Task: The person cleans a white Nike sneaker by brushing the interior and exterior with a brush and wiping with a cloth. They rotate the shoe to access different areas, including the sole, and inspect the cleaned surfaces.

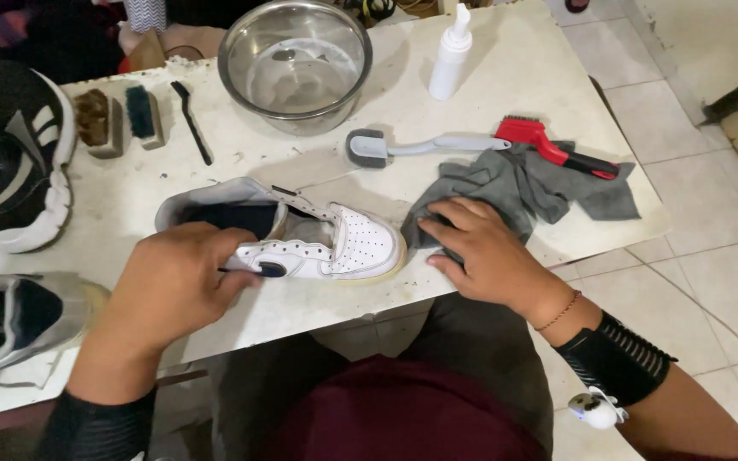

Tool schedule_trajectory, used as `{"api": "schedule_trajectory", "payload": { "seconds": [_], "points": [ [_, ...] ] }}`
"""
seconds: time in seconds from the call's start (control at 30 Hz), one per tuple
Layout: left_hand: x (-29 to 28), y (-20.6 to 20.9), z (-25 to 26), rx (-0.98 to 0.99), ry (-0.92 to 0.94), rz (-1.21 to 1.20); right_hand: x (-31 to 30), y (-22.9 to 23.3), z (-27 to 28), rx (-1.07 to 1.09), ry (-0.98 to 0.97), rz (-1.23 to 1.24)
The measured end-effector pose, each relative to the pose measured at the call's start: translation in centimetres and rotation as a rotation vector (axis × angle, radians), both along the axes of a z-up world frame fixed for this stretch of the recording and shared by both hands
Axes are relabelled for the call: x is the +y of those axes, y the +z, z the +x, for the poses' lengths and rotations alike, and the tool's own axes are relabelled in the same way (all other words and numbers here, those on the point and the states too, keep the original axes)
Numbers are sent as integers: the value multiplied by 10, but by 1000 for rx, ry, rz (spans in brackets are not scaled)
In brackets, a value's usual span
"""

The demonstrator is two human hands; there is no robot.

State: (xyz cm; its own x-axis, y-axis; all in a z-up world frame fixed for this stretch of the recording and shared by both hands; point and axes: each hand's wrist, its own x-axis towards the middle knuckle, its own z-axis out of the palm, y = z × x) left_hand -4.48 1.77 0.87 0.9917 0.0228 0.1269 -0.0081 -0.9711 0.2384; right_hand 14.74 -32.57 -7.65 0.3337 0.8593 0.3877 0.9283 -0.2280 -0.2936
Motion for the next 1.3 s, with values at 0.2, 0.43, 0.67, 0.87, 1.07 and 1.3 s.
{"api": "schedule_trajectory", "payload": {
  "seconds": [0.2, 0.43, 0.67, 0.87, 1.07, 1.3],
  "points": [
    [21, -33, 6, -275, 55, -164, 2, 1, 12, -20, -33, -75],
    [36, -28, 20, -580, 279, -906, -1, -10, 18, 18, -36, 30],
    [10, 10, 43, -683, 337, -1127, 0, -14, 11, 85, -132, 19],
    [-23, 12, 54, -685, 199, -1539, 24, 25, -12, -80, -229, 358],
    [-59, 13, 66, -660, 128, -1653, 99, 58, -20, 1103, 292, 510],
    [-55, -16, 56, -444, -34, -1486, 123, 6, -9, 1094, 106, 601]
  ]
}}
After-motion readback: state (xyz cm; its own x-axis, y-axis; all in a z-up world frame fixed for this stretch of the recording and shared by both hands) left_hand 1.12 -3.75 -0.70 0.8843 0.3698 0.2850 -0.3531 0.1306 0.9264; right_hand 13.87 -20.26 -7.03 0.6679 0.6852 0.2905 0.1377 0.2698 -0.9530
